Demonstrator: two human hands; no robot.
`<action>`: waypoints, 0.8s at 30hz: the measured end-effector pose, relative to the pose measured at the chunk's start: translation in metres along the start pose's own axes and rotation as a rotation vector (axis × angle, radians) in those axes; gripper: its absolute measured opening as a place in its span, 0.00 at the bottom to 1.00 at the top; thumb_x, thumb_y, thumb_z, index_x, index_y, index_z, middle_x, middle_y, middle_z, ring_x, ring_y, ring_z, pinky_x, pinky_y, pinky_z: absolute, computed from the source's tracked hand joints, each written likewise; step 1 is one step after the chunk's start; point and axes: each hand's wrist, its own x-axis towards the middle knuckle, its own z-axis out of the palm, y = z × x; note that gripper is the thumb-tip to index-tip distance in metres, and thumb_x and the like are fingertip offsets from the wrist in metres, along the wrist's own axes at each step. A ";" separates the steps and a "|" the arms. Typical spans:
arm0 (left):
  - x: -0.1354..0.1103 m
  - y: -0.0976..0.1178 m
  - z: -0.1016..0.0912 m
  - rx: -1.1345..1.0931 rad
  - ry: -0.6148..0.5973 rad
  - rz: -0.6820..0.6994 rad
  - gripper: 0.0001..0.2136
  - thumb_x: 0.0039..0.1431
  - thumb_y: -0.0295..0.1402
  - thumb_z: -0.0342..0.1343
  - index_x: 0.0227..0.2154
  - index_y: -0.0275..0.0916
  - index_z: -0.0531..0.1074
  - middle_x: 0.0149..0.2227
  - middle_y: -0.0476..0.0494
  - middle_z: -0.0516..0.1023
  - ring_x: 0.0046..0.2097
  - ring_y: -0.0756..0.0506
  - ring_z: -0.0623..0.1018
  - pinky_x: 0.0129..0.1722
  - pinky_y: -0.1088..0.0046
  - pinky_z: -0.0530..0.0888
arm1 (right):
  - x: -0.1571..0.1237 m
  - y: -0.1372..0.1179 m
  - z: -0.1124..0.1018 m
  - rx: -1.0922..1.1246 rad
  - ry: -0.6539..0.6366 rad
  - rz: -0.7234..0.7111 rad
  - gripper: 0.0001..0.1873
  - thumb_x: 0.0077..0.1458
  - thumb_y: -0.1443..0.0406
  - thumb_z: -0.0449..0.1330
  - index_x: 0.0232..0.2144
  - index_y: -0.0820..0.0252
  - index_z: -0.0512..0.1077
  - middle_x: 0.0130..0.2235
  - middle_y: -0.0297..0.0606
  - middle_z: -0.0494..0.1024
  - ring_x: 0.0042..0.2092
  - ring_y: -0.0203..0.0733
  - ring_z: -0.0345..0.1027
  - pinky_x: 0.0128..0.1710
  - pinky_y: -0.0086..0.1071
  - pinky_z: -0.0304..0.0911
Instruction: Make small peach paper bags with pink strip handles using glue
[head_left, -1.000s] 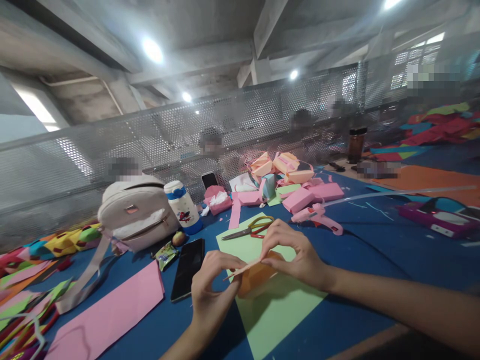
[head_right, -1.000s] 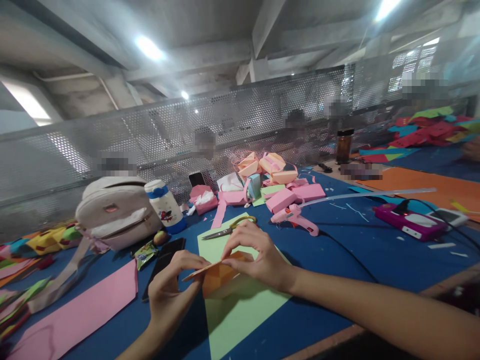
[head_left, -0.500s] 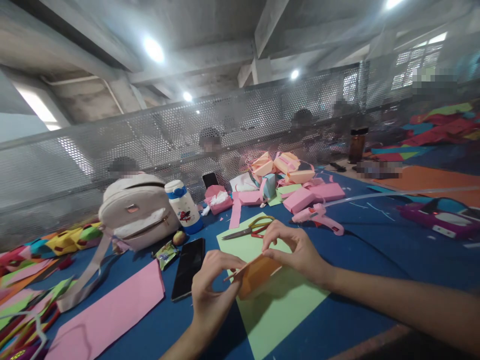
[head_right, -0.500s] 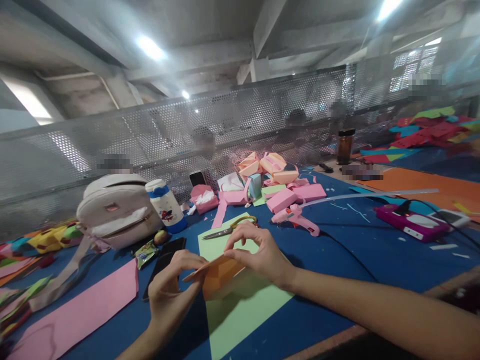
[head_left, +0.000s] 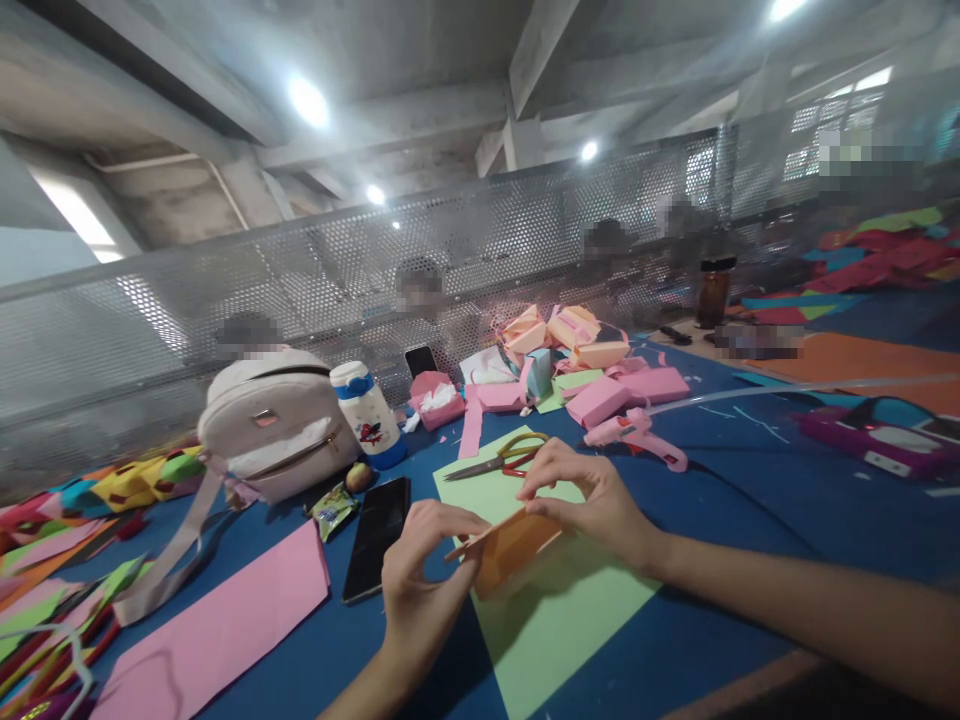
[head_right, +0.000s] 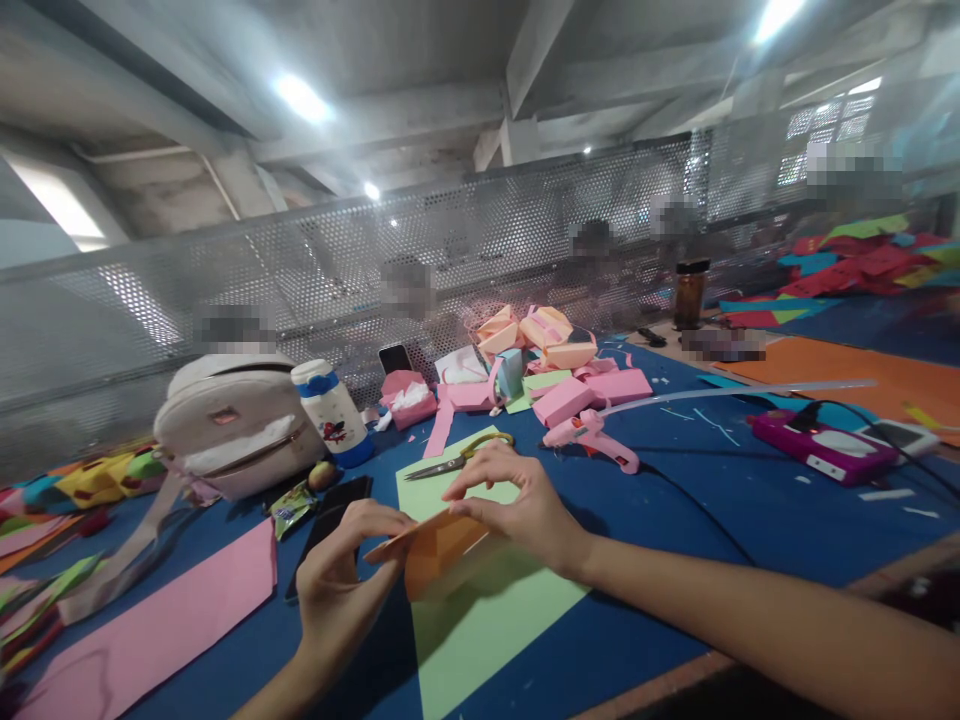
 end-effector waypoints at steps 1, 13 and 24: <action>0.000 0.000 0.000 0.000 0.000 0.001 0.06 0.58 0.22 0.59 0.30 0.40 0.74 0.29 0.48 0.80 0.32 0.46 0.78 0.34 0.68 0.71 | 0.000 0.000 0.000 0.001 -0.004 -0.003 0.09 0.54 0.57 0.69 0.32 0.56 0.81 0.31 0.37 0.79 0.37 0.42 0.67 0.39 0.37 0.63; -0.003 -0.003 0.000 -0.016 -0.004 0.004 0.07 0.58 0.21 0.58 0.32 0.41 0.74 0.30 0.49 0.80 0.33 0.47 0.78 0.36 0.68 0.70 | -0.002 0.001 0.000 0.017 -0.066 0.026 0.07 0.55 0.58 0.68 0.34 0.55 0.81 0.33 0.36 0.78 0.39 0.43 0.66 0.40 0.36 0.60; -0.002 -0.003 0.001 -0.020 -0.009 0.005 0.08 0.58 0.21 0.59 0.31 0.41 0.74 0.30 0.50 0.80 0.32 0.47 0.78 0.37 0.68 0.68 | -0.002 0.001 0.000 0.041 -0.090 0.046 0.02 0.55 0.64 0.68 0.32 0.55 0.78 0.33 0.34 0.76 0.39 0.41 0.65 0.42 0.36 0.58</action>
